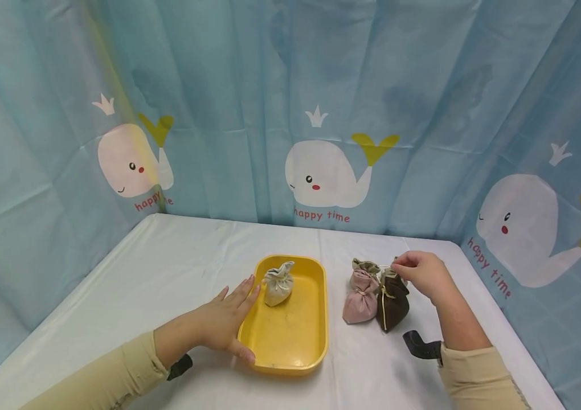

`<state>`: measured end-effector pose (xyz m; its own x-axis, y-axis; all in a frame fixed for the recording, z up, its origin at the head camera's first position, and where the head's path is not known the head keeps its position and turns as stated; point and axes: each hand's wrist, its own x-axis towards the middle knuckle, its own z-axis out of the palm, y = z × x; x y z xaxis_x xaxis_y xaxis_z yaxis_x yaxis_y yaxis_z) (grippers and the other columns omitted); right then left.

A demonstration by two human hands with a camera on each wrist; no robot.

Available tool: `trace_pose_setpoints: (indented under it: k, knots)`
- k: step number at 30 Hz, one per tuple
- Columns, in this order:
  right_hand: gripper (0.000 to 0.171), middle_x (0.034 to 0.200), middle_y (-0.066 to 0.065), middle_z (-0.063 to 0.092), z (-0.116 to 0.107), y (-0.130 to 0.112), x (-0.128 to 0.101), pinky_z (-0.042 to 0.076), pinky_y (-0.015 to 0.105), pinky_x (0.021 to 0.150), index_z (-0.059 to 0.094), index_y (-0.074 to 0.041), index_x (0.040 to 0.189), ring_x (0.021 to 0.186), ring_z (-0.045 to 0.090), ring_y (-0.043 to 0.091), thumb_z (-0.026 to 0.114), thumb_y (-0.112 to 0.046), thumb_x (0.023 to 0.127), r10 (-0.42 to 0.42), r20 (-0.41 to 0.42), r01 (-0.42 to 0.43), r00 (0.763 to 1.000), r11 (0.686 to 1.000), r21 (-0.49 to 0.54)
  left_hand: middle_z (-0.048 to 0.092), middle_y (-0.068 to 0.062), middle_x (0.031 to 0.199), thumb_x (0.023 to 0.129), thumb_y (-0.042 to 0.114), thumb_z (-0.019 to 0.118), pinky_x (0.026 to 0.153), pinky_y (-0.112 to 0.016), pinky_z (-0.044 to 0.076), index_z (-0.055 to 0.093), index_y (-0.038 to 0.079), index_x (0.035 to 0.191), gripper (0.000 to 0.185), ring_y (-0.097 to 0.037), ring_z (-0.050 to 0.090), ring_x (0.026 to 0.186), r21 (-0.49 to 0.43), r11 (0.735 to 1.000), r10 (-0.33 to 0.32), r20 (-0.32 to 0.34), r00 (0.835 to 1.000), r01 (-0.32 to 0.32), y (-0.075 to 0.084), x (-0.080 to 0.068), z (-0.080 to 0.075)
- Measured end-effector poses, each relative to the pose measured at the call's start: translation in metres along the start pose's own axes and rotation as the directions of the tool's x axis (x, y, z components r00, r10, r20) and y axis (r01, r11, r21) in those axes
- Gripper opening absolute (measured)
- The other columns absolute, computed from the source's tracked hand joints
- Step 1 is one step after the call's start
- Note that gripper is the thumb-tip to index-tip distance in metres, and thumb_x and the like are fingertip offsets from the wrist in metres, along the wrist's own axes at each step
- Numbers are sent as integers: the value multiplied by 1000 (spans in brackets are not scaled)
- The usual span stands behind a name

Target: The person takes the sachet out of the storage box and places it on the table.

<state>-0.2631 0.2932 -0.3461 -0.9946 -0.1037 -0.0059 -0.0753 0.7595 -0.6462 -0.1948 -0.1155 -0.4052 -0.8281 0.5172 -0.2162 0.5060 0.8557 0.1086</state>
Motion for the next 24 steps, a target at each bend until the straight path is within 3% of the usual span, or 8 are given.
trace_pose_setpoints:
  k: [15,24]
  knots:
    - [26,89,9,65,32,-57,19,46,32,67,67,-6,95,80,55,22,62,-30,87,-116,52,116,992,993,2,-15,-14,151,54,89,45,107,-55,9,1,9,148,131,-27,-4,140,1,1000,-3,5,1000,3,-1,2,2]
    - [14,89,6,66,62,-83,30,50,37,76,68,-10,91,83,60,21,63,-22,87,-145,100,132,984,984,121,-15,-14,151,53,89,44,107,-55,8,1,9,148,132,-27,-4,140,-14,1000,-3,4,1000,3,0,2,1]
